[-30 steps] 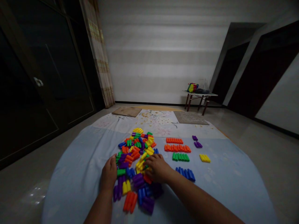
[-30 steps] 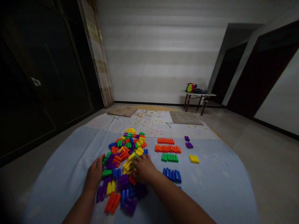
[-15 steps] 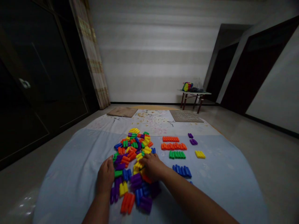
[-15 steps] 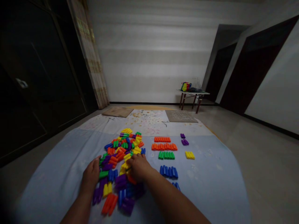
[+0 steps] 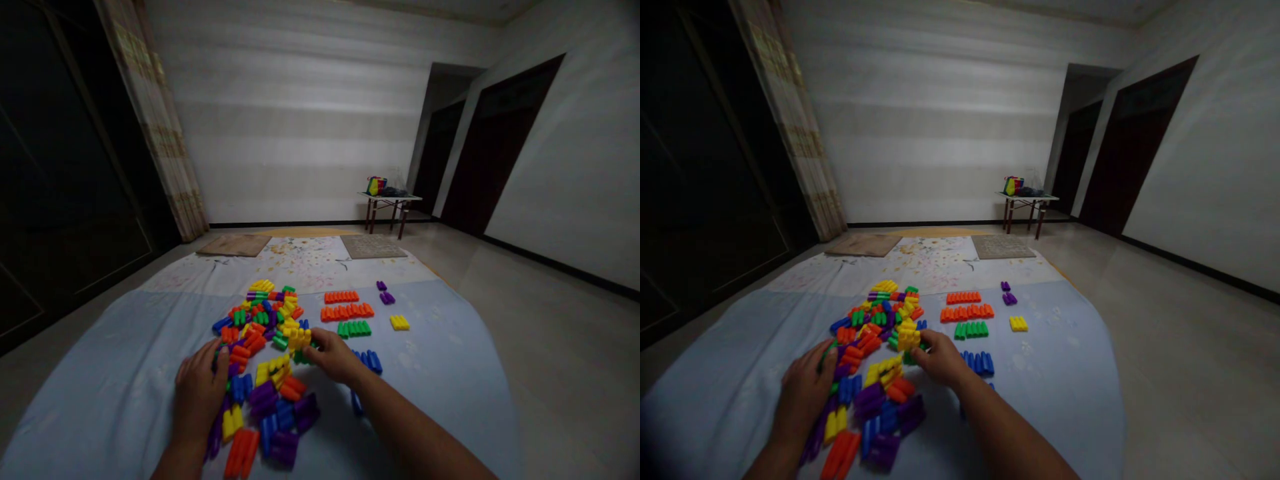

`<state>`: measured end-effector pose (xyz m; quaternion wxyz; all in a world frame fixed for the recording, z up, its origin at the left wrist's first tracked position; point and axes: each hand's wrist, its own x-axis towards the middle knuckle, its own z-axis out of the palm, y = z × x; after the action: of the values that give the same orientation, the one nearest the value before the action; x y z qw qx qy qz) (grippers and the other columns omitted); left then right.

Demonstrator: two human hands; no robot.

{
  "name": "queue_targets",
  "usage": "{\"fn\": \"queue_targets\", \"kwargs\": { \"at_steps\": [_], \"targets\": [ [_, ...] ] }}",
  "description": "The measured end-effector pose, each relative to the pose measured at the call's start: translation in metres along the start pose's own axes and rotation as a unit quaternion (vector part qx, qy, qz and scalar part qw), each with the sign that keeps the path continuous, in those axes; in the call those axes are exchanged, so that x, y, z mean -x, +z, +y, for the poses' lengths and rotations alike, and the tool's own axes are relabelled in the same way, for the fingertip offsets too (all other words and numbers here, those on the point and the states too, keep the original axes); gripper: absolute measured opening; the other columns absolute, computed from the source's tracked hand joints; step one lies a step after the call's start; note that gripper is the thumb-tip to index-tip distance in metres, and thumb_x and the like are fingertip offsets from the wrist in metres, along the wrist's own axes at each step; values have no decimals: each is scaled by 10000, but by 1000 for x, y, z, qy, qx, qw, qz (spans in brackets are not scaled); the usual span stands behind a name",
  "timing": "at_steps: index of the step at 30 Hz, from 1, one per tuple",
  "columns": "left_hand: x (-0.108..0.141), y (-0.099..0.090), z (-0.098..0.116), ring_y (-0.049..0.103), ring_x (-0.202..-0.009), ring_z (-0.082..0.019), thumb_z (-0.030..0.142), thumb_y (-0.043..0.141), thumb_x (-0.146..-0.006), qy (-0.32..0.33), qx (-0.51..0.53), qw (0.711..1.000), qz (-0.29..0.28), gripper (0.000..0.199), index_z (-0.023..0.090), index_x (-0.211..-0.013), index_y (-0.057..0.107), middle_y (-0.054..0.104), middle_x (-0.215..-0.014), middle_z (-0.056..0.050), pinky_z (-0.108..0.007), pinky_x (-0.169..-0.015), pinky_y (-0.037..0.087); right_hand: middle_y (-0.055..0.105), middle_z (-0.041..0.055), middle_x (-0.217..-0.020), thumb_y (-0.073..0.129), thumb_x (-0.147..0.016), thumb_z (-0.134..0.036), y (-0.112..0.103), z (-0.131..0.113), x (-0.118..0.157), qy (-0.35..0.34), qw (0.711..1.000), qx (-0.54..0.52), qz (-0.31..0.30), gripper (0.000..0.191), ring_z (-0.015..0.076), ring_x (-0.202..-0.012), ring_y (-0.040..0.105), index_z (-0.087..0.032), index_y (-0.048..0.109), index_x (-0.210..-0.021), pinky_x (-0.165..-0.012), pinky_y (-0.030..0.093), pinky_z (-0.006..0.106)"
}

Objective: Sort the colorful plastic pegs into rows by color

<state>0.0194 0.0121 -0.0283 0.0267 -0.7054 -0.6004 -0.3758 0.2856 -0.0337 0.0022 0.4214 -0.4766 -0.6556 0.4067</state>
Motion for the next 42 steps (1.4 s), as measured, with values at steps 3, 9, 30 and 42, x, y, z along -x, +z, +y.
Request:
{"fn": "queue_targets", "kwargs": {
  "at_steps": [3, 9, 30, 42],
  "targets": [
    [-1, -6, 23, 527, -1074, -254, 474, 318, -823, 39, 13, 999, 22, 486, 148, -1041, 607, 621, -1111, -126, -455, -1001, 333, 662, 23, -837, 662, -675, -418, -1, 6, -2, 22, 983, -181, 9, 335, 174, -769, 607, -168, 590, -887, -708, 454, 309],
    [3, -8, 81, 525, -1101, -226, 500, 414, -800, 12, 187, 976, -110, 457, 189, -1069, 613, 618, -1133, -87, -411, -989, 380, 643, 7, -728, 769, -530, -460, 3, 1, -2, 59, 961, -269, 21, 449, 165, -688, 604, -158, 571, -798, -673, 452, 314],
    [8, 19, 61, 578, -998, -279, 601, 529, -652, 15, 129, 983, -127, 438, 260, -886, 673, 677, -980, -52, -474, -947, 396, 609, -8, -727, 604, -692, -381, -123, 47, 38, 56, 971, -27, 230, 298, 136, -669, 544, -158, 601, -889, -619, 424, 263],
    [9, 28, 50, 593, -961, -281, 652, 433, -654, 27, 57, 991, -120, 483, 282, -865, 661, 689, -944, -45, -497, -942, 379, 620, 70, -886, 564, -726, -276, -181, 81, 95, 229, 911, 294, 178, 405, 188, -800, 578, -128, 593, -1101, -721, 413, 298]
  ]
}}
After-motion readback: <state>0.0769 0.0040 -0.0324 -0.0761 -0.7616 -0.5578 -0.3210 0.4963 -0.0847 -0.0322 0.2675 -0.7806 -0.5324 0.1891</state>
